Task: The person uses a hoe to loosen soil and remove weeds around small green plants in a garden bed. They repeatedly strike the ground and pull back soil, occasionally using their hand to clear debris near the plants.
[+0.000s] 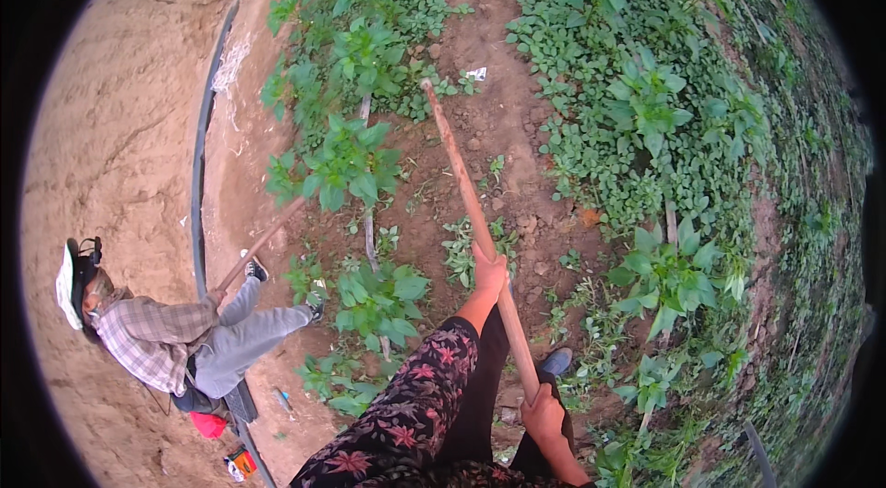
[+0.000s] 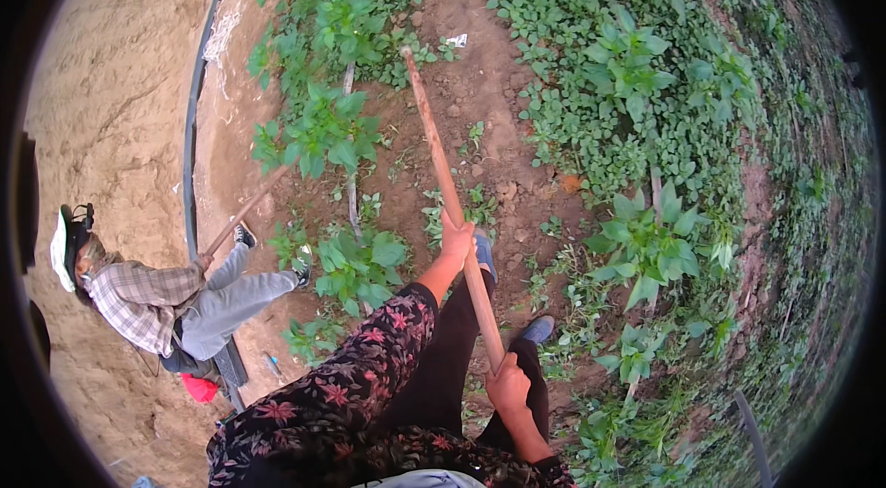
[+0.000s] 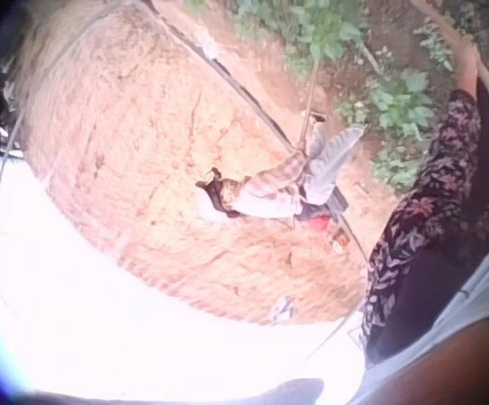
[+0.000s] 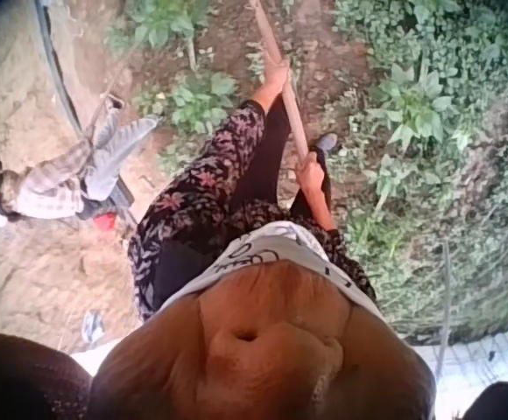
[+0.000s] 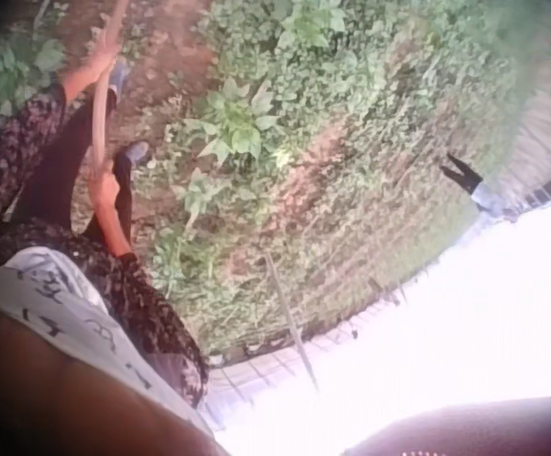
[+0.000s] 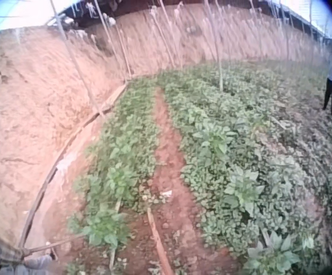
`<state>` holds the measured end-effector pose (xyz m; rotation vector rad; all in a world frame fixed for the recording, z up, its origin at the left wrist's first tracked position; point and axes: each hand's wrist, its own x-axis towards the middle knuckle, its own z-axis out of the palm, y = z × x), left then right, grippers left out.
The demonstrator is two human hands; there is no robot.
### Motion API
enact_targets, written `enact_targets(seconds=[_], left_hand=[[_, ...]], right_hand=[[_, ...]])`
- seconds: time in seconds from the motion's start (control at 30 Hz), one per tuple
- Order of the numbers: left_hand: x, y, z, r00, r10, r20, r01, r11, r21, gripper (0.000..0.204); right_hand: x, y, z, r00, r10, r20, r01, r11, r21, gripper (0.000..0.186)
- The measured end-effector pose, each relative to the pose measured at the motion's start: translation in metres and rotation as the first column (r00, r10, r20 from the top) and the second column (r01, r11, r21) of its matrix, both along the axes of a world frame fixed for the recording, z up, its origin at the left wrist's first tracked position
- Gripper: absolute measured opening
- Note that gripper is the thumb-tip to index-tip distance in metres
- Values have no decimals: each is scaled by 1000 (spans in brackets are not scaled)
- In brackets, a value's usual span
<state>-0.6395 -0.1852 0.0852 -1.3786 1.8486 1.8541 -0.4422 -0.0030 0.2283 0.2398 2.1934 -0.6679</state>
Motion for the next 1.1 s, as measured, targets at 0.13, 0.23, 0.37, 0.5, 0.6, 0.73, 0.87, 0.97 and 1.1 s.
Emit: enact_targets(seconds=[0.13,0.23,0.37,0.5,0.6,0.73,0.87,0.97,1.1], left_hand=[[45,37,24,997,61,55,-67,993,100,81],[78,53,32,991,95,92,-109,982,154,82],[77,44,34,988,79,133,-100,983,152,83],[28,33,21,993,96,-68,-78,972,222,80],[-43,2,14,985,95,-145,-71,984,163,78],[-86,-19,12,995,41,-95,-27,990,137,77],[-40,1,10,999,47,-20,-43,983,178,76],[3,25,30,998,66,-20,-59,972,226,76],[16,23,36,996,88,12,-88,967,240,76]], right_hand=[[37,38,31,1000,6,22,-7,999,33,35],[68,58,36,999,-19,48,18,999,38,34],[72,53,35,999,32,25,-33,998,46,35],[27,37,17,998,32,-53,-29,997,68,34],[-36,5,1,994,24,-104,-20,999,41,33],[-75,-24,-4,993,-29,-118,33,999,26,36],[-30,-10,7,997,-55,-49,58,996,66,36],[17,12,22,999,-31,-9,32,993,113,37],[34,14,34,999,-4,32,0,992,129,37]])
